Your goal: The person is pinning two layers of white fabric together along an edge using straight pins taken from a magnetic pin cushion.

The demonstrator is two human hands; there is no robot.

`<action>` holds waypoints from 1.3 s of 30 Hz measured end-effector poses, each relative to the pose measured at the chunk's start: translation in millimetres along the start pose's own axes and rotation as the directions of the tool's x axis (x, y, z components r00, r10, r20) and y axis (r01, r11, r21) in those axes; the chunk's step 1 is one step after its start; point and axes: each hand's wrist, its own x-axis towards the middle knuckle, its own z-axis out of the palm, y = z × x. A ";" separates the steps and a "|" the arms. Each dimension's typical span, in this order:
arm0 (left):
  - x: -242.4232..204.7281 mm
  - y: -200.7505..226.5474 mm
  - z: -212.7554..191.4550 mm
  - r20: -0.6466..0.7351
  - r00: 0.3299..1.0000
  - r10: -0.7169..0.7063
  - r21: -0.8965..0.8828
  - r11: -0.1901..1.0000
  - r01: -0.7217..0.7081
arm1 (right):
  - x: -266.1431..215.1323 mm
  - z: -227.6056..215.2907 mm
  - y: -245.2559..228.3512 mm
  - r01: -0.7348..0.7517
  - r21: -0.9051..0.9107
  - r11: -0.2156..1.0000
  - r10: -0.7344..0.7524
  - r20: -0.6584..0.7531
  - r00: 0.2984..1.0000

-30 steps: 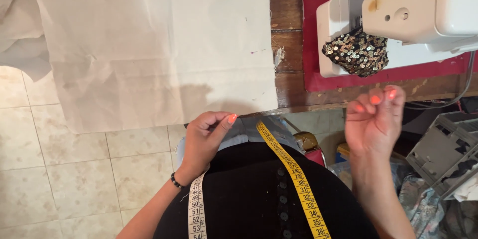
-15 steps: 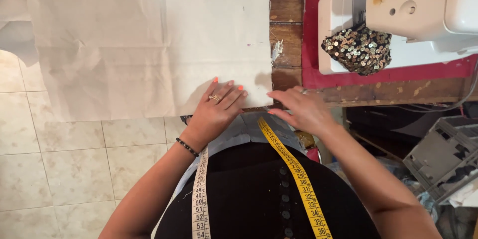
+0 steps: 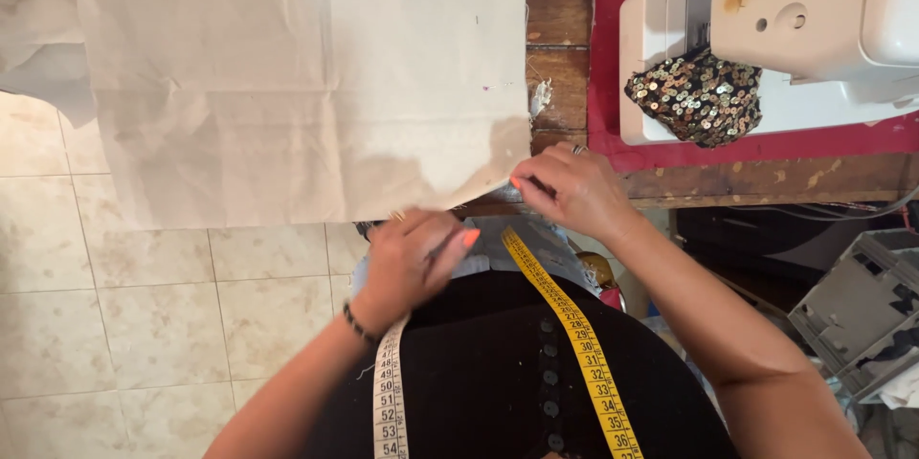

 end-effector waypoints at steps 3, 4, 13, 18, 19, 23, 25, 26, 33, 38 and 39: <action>21.9 37.2 -14.7 0.585 0.723 -0.368 -0.540 0.488 0.686 | 15.3 -16.5 -12.5 -0.043 0.036 0.998 0.042 0.014 0.999; 22.9 35.6 -4.7 0.582 0.725 -0.369 -0.543 0.487 0.684 | 11.7 -15.8 -11.3 -0.039 0.034 0.999 0.039 0.016 0.999; 32.3 26.6 67.7 0.610 0.438 -0.660 -0.738 -0.272 0.618 | -32.3 -28.7 -6.6 -0.214 0.026 0.977 0.198 0.281 0.939; 34.4 27.7 70.1 0.615 0.323 -0.720 -0.644 -0.221 0.732 | -58.7 -11.7 -7.8 -0.276 -0.251 0.928 0.320 0.157 0.934; 35.4 27.5 71.3 0.618 0.319 -0.718 -0.639 -0.223 0.736 | -57.5 -9.3 -8.7 -0.281 -0.251 0.926 0.326 0.158 0.932; 35.1 24.4 74.1 0.607 0.344 -0.716 -0.635 -0.177 0.752 | -53.4 -6.5 -21.9 -0.286 -0.239 0.928 0.307 0.056 0.950; 32.8 23.4 75.4 0.619 0.348 -0.704 -0.623 -0.170 0.764 | -52.2 -9.5 -28.0 -0.327 -0.275 0.904 0.353 0.050 0.934; 31.4 23.6 76.2 0.614 0.359 -0.703 -0.630 -0.162 0.760 | -51.9 -11.1 -28.9 -0.274 -0.306 0.912 0.301 0.042 0.953; 19.5 14.4 88.2 0.576 0.369 -0.729 -0.651 -0.137 0.747 | -59.8 -3.7 -22.5 -0.177 -0.403 0.898 0.202 0.020 0.979; 24.7 17.8 81.1 0.587 0.351 -0.729 -0.612 -0.117 0.782 | -51.1 -10.8 -26.5 -0.138 -0.403 0.905 0.159 0.019 0.987; 25.4 17.2 80.1 0.593 0.354 -0.724 -0.600 -0.104 0.793 | -46.0 -16.0 -29.8 -0.125 -0.393 0.911 0.144 0.018 0.989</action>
